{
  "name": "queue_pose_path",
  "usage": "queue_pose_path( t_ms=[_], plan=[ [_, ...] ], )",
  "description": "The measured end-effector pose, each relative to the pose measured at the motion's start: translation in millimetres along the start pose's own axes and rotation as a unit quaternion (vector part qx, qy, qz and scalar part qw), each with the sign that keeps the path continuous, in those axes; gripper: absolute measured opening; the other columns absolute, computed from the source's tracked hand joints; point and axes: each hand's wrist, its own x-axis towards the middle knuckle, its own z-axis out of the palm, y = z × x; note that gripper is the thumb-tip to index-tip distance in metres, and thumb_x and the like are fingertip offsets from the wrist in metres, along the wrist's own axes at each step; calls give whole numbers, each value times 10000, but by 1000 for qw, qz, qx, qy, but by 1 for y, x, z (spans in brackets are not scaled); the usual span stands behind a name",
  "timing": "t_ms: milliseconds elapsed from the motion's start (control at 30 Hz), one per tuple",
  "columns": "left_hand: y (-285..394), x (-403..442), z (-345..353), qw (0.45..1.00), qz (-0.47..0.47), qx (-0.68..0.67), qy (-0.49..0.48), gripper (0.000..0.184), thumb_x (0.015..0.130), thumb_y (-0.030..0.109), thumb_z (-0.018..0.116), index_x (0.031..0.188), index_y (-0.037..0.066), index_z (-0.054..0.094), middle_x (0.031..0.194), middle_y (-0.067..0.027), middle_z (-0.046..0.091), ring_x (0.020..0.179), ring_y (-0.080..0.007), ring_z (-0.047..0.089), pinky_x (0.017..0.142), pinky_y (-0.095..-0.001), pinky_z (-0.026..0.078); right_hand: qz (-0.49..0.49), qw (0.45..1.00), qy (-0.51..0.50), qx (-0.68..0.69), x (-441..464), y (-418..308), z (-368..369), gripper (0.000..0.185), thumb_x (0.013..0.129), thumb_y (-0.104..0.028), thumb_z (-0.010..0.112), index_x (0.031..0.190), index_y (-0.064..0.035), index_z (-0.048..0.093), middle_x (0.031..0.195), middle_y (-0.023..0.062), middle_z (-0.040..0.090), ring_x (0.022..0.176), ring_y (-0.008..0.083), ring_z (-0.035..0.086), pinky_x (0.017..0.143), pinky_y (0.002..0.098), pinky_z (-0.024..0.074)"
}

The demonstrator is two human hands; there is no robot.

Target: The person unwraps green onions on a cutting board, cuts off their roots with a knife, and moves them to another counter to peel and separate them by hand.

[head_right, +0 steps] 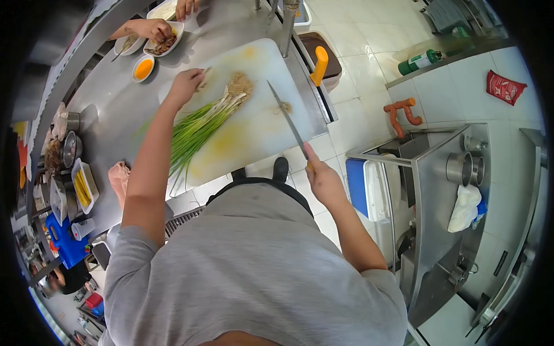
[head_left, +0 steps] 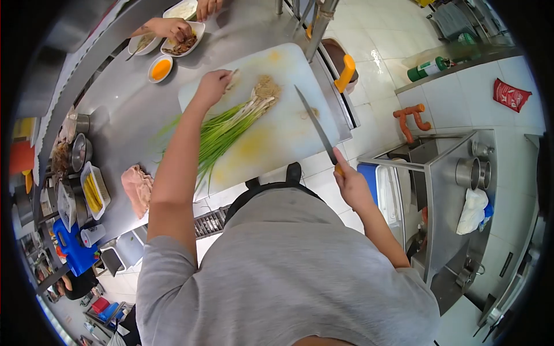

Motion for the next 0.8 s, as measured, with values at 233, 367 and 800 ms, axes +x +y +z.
queue_pose_path(
  t_ms=[233, 367, 800],
  plan=[
    [56, -59, -11, 995, -9, 46, -87, 302, 844, 265, 602, 1015, 20, 647, 1014, -197, 631, 936, -353, 595, 819, -406, 468, 9, 997, 0, 71, -14, -16, -22, 606, 891, -112, 548, 1423, -263, 302, 954, 209, 613, 868, 384, 592, 777, 390, 464],
    [58, -78, -6, 994, 8, 35, -101, 290, 870, 247, 566, 1034, 19, 635, 1009, -202, 627, 932, -372, 585, 804, -423, 468, 4, 997, -26, 79, -10, -19, -15, 601, 888, -120, 555, 1420, -260, 311, 967, 198, 619, 888, 371, 597, 794, 380, 462],
    [102, -88, -11, 999, 27, 14, 25, 250, 893, 211, 546, 1083, 59, 603, 1013, -195, 620, 906, -350, 592, 783, -420, 471, 8, 994, -5, 106, -1, -23, -22, 597, 889, -110, 556, 1420, -241, 318, 980, 205, 619, 907, 366, 597, 806, 354, 461]
  ],
)
